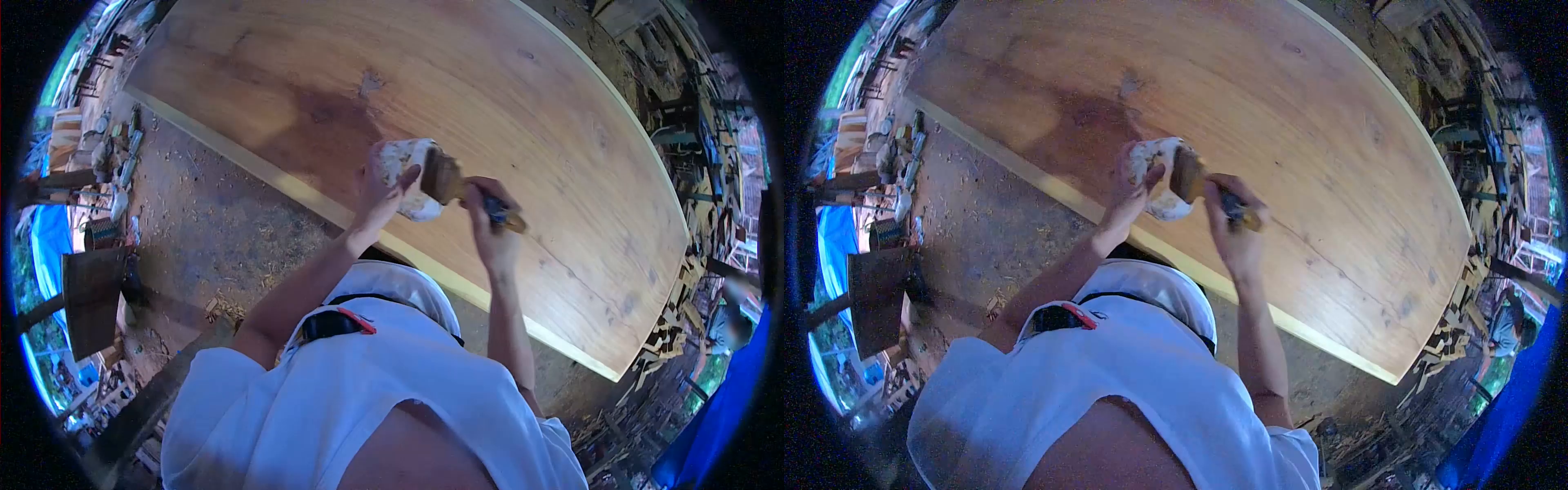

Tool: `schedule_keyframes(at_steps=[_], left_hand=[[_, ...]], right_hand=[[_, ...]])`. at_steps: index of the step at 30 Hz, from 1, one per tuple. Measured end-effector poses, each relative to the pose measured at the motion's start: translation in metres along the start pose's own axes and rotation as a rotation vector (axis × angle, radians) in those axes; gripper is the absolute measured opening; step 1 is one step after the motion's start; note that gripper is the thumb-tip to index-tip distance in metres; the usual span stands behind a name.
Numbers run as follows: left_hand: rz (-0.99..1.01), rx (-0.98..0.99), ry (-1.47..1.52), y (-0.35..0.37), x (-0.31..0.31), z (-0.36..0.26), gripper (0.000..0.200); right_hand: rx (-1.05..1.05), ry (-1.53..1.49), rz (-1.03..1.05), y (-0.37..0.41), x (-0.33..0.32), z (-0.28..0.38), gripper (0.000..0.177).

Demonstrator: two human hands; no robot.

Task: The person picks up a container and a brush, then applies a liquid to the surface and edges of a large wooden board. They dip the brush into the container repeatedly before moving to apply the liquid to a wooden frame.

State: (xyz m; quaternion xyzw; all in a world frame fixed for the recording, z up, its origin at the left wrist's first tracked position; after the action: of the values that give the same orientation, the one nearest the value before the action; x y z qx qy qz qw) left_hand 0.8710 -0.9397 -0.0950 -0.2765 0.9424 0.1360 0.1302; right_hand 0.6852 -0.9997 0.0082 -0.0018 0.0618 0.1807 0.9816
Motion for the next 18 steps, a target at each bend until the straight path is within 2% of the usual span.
schedule_keyframes(at_steps=[3,4,6,7,8,9,11,12,13,15,18], left_hand=[[0.054,-0.024,0.121,0.023,-0.007,-0.029,0.064],[0.072,0.003,0.161,0.023,-0.005,-0.023,0.052],[0.030,-0.074,0.167,0.025,-0.018,-0.014,0.052],[0.001,-0.146,0.181,0.027,-0.024,-0.008,0.052],[0.010,-0.146,0.190,0.023,-0.030,-0.002,0.052],[0.003,-0.156,0.198,0.016,-0.039,0.008,0.053],[0.004,-0.165,0.208,0.007,-0.050,0.022,0.055],[-0.097,-0.272,0.219,0.004,-0.060,0.033,0.058],[-0.200,-0.377,0.229,0.002,-0.072,0.042,0.062],[-0.166,-0.378,0.287,-0.009,-0.083,0.045,0.068],[-0.261,-0.359,0.119,-0.028,-0.108,0.042,0.070]], right_hand=[[-0.173,0.295,0.180,-0.002,0.030,0.007,0.017],[-0.178,0.289,0.187,-0.003,0.029,0.002,0.017],[0.049,-0.218,0.054,-0.006,0.005,-0.017,0.020],[0.043,-0.335,-0.027,-0.005,-0.014,-0.012,0.021],[0.102,-0.344,-0.125,-0.006,-0.038,-0.020,0.022],[0.067,-0.319,-0.189,-0.009,-0.065,-0.026,0.021],[0.049,-0.047,-0.313,-0.012,-0.127,-0.057,0.021],[0.048,0.096,-0.393,-0.014,-0.156,-0.075,0.019],[0.035,0.409,-0.462,-0.015,-0.183,-0.089,0.017],[0.027,0.794,-0.506,-0.023,-0.191,-0.089,0.015],[-0.039,0.890,-0.472,-0.056,-0.156,-0.102,0.014]])
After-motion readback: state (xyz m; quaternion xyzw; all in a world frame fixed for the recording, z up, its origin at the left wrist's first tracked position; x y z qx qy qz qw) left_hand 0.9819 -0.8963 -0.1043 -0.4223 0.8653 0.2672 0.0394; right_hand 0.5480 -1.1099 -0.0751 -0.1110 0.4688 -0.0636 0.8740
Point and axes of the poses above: each hand's wrist, its own y-axis away from the middle knuckle, its own x-axis out of the palm, z = x × y, the point moved 6 cm from there along -y, towards the middle knuckle, and after that the axes turned 11 degrees about -y, right-handed, at the moved point
